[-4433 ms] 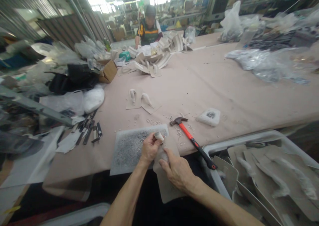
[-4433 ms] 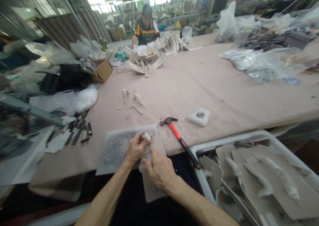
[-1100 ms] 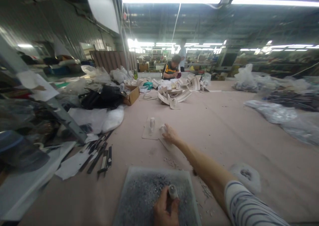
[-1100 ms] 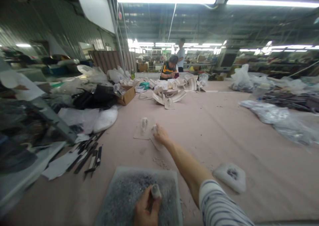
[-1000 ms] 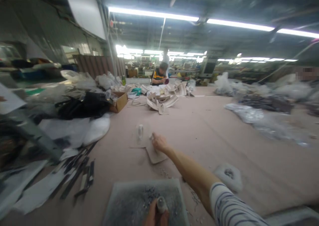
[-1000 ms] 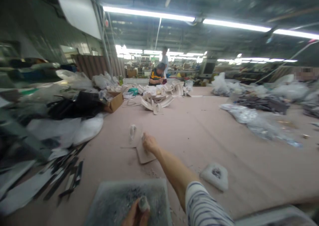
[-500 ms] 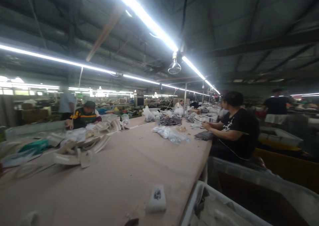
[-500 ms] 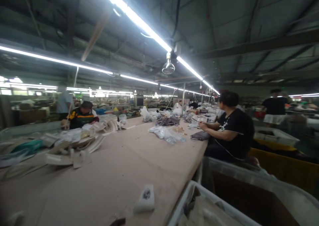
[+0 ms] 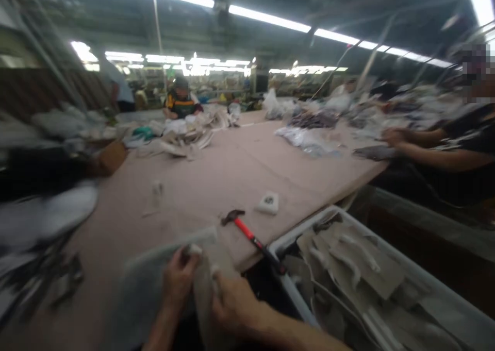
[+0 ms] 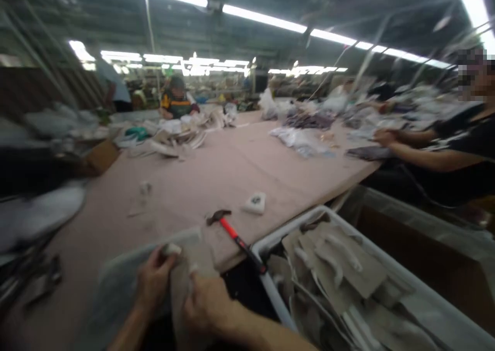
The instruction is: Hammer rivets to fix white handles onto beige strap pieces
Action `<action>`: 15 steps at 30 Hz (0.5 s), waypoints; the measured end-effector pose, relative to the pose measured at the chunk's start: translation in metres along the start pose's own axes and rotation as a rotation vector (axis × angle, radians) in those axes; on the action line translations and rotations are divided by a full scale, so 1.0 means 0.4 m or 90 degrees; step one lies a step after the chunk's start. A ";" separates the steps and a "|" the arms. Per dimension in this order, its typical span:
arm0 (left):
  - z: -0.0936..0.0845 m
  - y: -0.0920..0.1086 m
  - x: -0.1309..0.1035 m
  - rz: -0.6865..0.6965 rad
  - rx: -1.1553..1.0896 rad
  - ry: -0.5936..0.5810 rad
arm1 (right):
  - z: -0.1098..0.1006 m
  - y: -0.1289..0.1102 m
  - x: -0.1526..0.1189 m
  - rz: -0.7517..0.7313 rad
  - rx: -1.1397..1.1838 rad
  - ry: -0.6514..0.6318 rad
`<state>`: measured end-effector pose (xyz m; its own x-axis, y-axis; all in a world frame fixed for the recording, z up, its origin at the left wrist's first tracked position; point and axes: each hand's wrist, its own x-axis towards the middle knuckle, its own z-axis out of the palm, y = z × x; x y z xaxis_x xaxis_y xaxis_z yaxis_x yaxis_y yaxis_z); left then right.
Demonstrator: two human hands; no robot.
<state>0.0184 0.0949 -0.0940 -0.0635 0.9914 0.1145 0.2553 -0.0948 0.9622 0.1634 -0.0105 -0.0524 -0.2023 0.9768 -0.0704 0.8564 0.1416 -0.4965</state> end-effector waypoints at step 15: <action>-0.017 -0.042 -0.021 -0.104 -0.229 -0.051 | -0.031 0.117 0.035 0.062 0.149 0.130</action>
<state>0.0080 0.0877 -0.1093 0.0045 0.9986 -0.0526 -0.1061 0.0528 0.9930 0.2064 0.0119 -0.0658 -0.0048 0.9994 0.0352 0.7296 0.0275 -0.6834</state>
